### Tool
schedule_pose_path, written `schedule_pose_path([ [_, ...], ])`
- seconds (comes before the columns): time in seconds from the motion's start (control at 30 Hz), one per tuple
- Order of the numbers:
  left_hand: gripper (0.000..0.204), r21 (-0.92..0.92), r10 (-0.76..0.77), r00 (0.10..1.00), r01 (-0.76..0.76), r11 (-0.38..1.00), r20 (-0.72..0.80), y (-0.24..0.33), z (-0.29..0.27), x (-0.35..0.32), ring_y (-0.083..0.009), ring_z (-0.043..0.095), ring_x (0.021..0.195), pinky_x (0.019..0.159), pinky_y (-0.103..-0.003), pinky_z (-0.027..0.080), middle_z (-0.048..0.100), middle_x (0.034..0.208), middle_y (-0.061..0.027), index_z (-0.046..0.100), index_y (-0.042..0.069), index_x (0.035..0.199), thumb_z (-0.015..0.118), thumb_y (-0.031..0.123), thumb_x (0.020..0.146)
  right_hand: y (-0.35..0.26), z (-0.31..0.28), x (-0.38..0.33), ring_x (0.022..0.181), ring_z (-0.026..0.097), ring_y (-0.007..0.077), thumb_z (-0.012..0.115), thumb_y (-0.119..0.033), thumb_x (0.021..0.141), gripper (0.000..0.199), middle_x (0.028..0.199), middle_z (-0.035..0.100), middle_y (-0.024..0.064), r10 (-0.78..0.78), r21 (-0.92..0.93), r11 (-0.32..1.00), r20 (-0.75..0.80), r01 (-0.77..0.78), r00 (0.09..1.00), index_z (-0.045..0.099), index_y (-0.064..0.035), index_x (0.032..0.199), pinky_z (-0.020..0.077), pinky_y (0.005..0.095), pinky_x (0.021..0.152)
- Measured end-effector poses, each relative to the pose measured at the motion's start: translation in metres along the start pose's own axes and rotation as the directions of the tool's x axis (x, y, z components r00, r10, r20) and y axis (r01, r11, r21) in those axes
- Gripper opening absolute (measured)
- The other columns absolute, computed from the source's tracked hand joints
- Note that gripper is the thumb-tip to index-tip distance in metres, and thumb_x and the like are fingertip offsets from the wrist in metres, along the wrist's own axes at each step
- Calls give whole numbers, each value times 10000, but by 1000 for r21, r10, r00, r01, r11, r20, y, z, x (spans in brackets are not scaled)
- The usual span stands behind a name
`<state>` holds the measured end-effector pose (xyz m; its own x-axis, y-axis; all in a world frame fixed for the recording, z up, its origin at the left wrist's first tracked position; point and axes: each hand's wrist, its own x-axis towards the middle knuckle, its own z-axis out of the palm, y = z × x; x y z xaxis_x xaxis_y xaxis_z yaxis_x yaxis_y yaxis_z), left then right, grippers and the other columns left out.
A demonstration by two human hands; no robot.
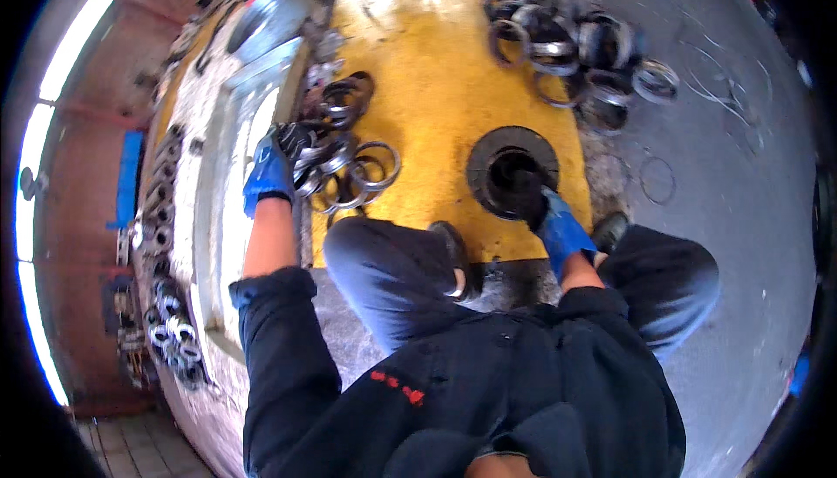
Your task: The person sits on the floor and repeatedly scrubs the inner and outer surfaces of metal rings using a dark abrasive pad. They handle the rings one at a time, rotating them to clean different areas, and place the cleaned rings into a pile on the floor.
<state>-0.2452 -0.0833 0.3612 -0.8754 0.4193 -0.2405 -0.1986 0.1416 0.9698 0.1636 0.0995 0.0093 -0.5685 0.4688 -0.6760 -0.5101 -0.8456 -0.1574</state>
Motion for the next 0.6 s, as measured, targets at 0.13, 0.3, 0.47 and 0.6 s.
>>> schedule_pose_path([
  [0.13,330,77,89,935,-123,989,343,-32,82,-7,-143,660,830,704,-255,514,706,956,-74,651,59,1080,476,327,997,-7,23,-16,952,680,263,537,-261,948,291,1066,698,114,-66,-54,996,28,68,997,622,-59,1138,565,422,862],
  [0.3,347,75,11,706,-91,993,708,-104,186,-76,-172,660,904,779,-277,492,702,1026,-91,627,46,1128,612,343,950,-43,39,-41,1005,661,292,583,-249,938,324,1129,679,120,-45,74,996,12,44,999,610,-63,1202,542,455,898],
  [0.47,298,375,-145,699,-187,908,700,-179,206,-91,-125,653,767,659,-244,508,707,911,-73,658,14,1082,629,276,942,-74,44,-8,1027,652,308,609,-272,925,378,1172,667,123,-119,170,978,2,117,993,598,-61,1238,511,469,950],
  [0.6,279,420,-176,688,-203,884,704,-158,245,-111,-129,648,803,718,-253,513,700,898,-81,654,-16,1052,645,236,932,-150,-3,54,1082,628,314,602,-243,916,368,1222,638,149,-288,-127,949,29,289,957,594,-56,1233,496,458,960],
])
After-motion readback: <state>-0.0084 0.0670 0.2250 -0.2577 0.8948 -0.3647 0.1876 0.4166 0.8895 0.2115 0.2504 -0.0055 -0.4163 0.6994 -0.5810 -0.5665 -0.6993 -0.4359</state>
